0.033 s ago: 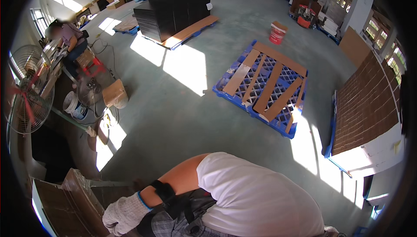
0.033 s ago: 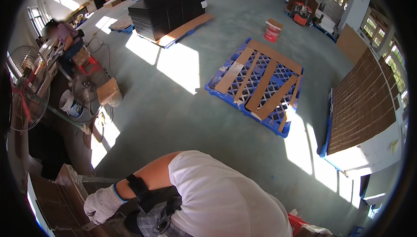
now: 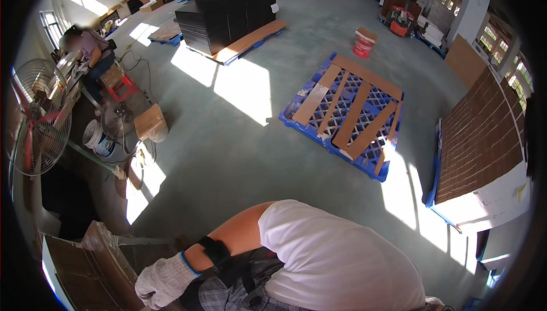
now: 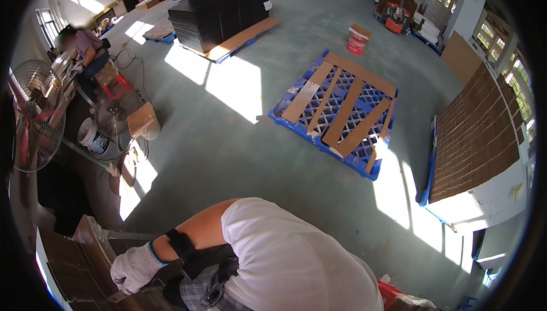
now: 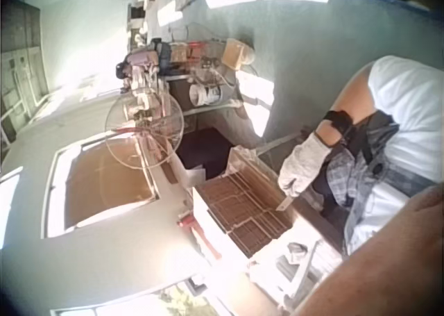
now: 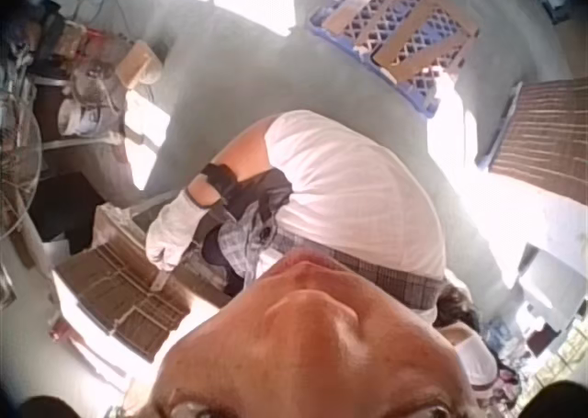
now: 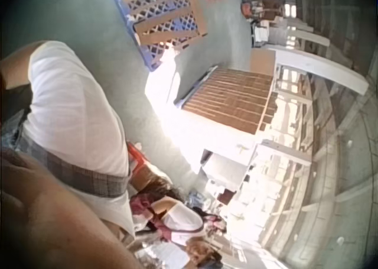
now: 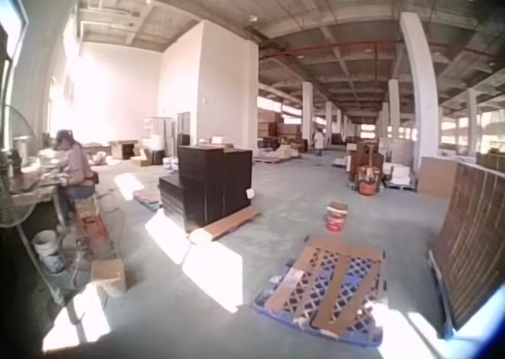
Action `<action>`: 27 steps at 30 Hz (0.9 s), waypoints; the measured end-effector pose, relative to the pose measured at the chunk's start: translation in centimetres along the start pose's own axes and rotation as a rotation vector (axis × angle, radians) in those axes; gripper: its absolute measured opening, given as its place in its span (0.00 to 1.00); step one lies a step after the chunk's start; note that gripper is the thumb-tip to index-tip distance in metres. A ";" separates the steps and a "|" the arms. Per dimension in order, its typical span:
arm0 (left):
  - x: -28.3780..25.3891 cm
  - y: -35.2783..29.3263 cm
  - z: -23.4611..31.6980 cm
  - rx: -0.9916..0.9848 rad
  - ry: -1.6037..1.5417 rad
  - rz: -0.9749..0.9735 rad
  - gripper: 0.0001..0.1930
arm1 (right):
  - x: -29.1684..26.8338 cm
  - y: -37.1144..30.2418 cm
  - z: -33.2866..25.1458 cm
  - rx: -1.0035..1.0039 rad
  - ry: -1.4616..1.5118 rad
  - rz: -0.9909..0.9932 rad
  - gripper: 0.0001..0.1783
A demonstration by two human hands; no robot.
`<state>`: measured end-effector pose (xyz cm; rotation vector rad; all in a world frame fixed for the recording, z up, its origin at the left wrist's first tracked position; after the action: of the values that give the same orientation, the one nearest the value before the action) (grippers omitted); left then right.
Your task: Applying adhesive or cleaning furniture panel edges and holes using small blue blocks and a cloth.
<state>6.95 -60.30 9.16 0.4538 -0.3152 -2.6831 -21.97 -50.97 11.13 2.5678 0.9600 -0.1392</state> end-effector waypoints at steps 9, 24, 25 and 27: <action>-1.5 2.4 -2.0 -0.034 -0.029 0.000 0.18 | 2.2 1.5 1.5 0.020 0.061 -0.090 0.13; -1.5 5.9 -4.2 -0.079 -0.080 -0.028 0.19 | 3.6 2.0 4.0 0.024 0.126 -0.113 0.13; -1.5 6.1 -4.2 -0.081 -0.083 -0.028 0.19 | 3.6 2.1 4.0 0.023 0.128 -0.116 0.13; -1.7 6.5 -4.4 -0.084 -0.089 -0.022 0.20 | 4.0 2.1 4.4 0.104 0.145 -0.162 0.13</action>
<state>12.26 -66.07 7.38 0.3154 -0.2229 -2.7307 -17.42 -51.74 6.86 2.6213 1.2468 -0.0486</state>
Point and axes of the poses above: each hand's wrist, its own y-axis towards the middle knuckle, its own x-axis out of the palm, z = x × y, the point moved 7 cm from there along y, towards the middle knuckle, and after that the axes turned 4 degrees about y, right-handed, at the moved point
